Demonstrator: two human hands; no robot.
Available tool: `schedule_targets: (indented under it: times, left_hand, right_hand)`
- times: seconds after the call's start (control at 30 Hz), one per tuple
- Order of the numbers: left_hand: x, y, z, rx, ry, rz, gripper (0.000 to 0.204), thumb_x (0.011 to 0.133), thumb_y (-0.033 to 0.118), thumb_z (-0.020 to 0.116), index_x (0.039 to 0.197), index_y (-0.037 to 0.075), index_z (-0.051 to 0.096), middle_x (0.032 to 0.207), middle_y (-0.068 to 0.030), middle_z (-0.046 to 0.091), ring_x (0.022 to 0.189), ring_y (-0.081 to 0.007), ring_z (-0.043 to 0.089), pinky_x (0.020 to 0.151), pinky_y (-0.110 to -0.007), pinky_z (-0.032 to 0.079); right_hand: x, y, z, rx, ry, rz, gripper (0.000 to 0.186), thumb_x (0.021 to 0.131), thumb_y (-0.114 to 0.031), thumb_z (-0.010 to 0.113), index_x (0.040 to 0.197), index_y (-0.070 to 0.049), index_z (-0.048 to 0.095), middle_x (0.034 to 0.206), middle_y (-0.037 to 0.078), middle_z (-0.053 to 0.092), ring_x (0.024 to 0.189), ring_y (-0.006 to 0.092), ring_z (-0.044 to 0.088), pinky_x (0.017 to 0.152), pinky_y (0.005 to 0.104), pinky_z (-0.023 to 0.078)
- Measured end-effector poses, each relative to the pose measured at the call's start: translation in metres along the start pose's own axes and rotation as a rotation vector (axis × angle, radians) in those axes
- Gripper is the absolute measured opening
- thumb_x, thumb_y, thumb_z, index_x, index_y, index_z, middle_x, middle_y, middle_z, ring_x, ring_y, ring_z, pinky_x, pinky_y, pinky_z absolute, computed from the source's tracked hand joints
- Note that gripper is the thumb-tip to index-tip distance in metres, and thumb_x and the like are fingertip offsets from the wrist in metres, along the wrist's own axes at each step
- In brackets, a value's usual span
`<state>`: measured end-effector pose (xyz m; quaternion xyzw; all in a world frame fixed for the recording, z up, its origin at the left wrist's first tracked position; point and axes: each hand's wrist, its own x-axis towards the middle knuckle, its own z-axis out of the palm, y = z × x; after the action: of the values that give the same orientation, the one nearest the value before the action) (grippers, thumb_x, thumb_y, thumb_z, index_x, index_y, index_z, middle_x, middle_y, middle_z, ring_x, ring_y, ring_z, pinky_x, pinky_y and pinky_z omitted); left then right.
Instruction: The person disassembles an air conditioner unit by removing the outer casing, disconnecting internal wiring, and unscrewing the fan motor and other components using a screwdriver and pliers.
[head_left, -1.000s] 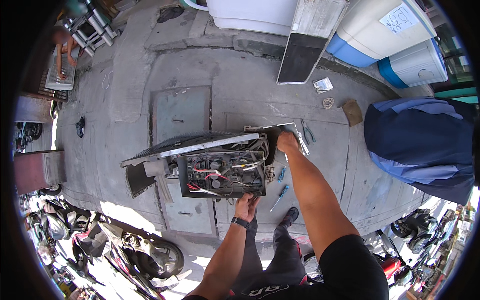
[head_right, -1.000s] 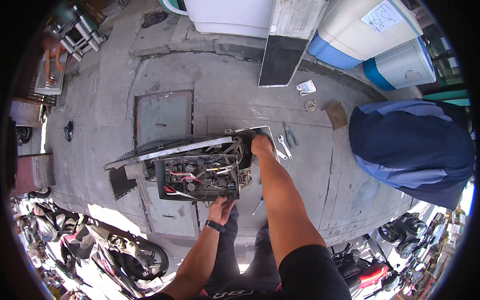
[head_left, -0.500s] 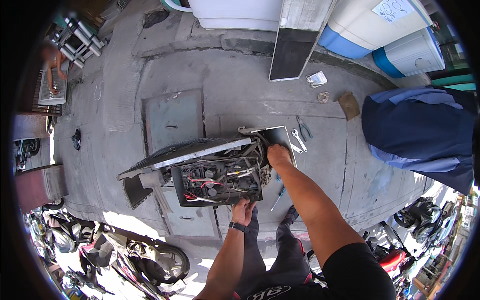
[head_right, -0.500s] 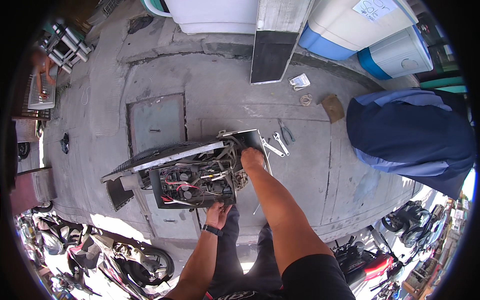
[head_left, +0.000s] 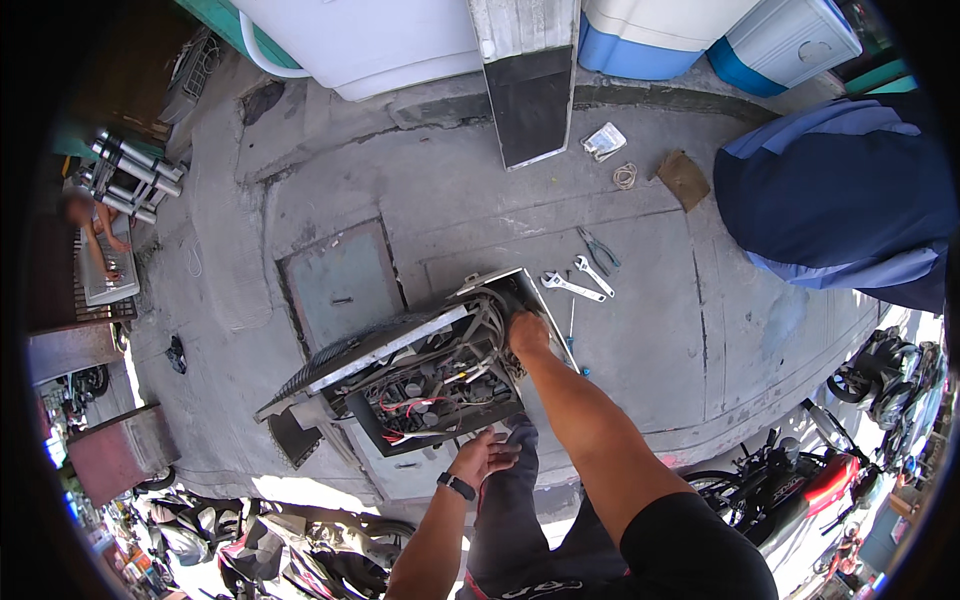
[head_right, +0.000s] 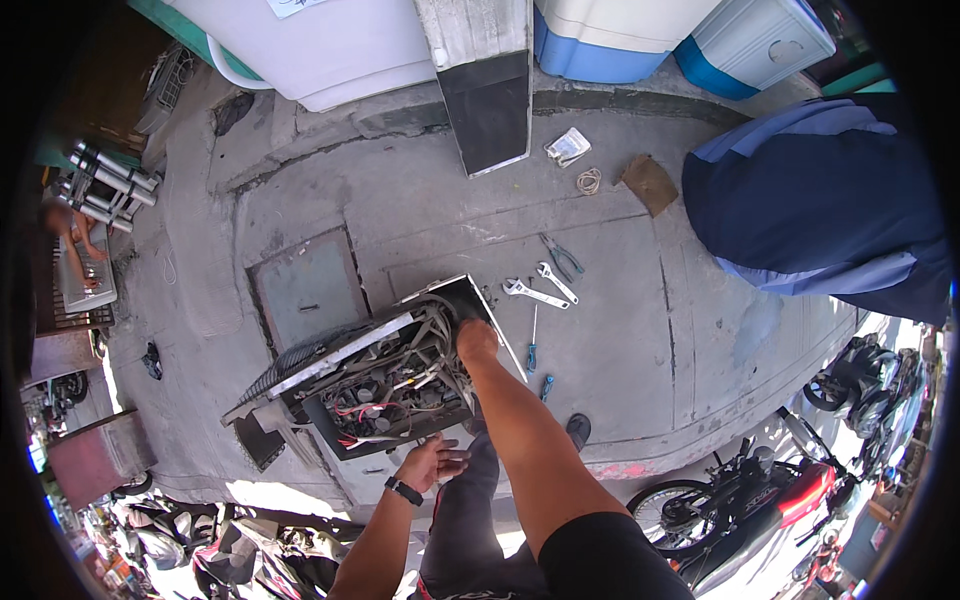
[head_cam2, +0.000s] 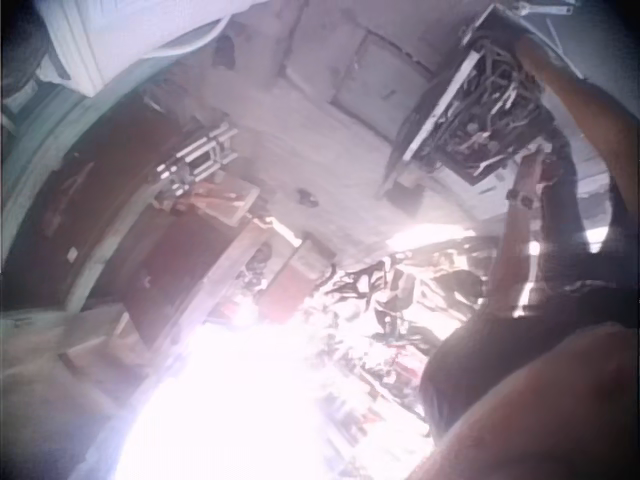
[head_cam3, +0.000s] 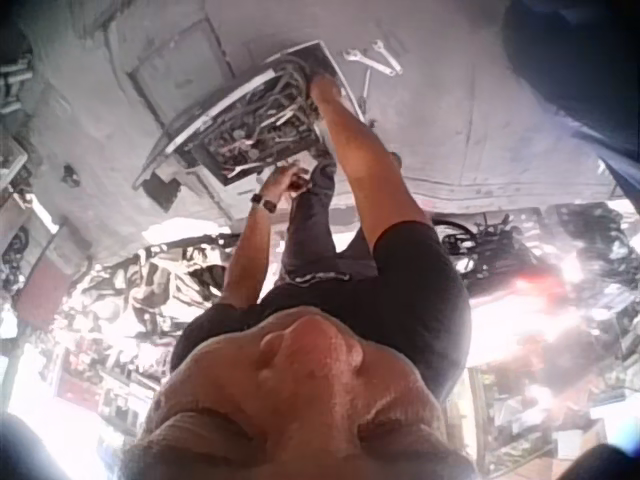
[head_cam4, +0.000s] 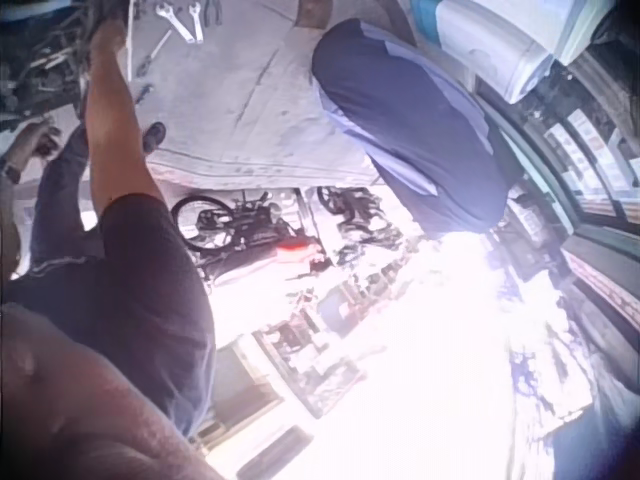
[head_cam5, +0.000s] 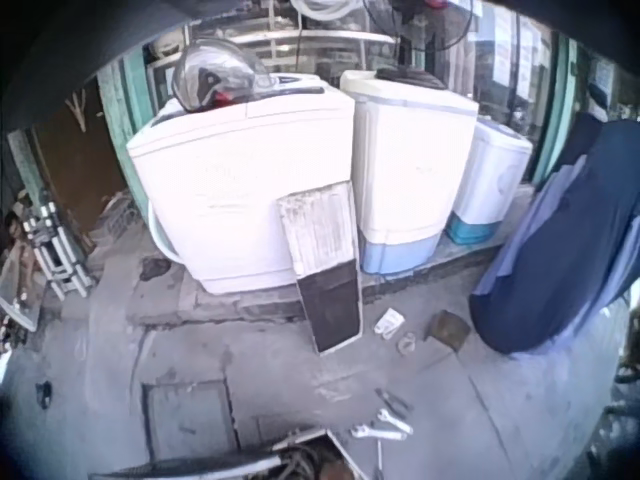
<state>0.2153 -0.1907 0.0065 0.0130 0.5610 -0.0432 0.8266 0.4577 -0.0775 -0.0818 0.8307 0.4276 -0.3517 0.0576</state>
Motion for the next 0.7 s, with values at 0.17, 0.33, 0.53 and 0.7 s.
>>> schedule_targets:
  times: [0.17,0.33,0.53,0.7]
  left_hand:
    - [-0.091,0.161,0.132,1.282,0.428,1.226,0.033,0.093,0.026,0.064,0.116,0.002,0.063,0.100,-0.0149,0.070,0.095,-0.0288,0.065,0.080,-0.039,0.052]
    - [0.044,0.266,0.169,1.912,0.564,1.522,0.042,0.096,0.038,0.059,0.120,0.003,0.062,0.105,-0.0192,0.069,0.106,-0.0415,0.061,0.088,-0.051,0.049]
    - [0.064,0.275,0.179,2.037,0.339,1.090,0.046,0.101,0.045,0.047,0.112,0.004,0.063,0.100,-0.0236,0.069,0.095,-0.0458,0.064,0.082,-0.055,0.050]
    - [0.085,0.297,0.205,1.901,0.404,1.025,0.050,0.103,0.046,0.042,0.112,0.001,0.062,0.099,-0.0273,0.068,0.096,-0.0481,0.063,0.081,-0.056,0.050]
  right_hand:
    - [0.002,0.009,0.003,0.045,-0.007,0.008,0.026,0.092,-0.014,0.052,0.101,-0.005,0.075,0.104,0.020,0.072,0.101,0.0334,0.071,0.086,0.0422,0.058]
    - [-0.009,-0.003,-0.001,0.163,-0.035,0.080,0.028,0.094,-0.017,0.050,0.102,-0.009,0.076,0.108,0.016,0.072,0.103,0.0313,0.070,0.087,0.0414,0.057]
    - [-0.010,0.015,0.008,0.160,-0.066,0.081,0.027,0.094,-0.015,0.051,0.101,-0.009,0.076,0.107,0.015,0.073,0.102,0.0301,0.071,0.087,0.0407,0.057]
    - [-0.025,0.019,0.003,0.153,-0.051,0.045,0.030,0.096,-0.020,0.047,0.100,-0.008,0.074,0.103,0.016,0.073,0.098,0.0315,0.071,0.085,0.0412,0.057]
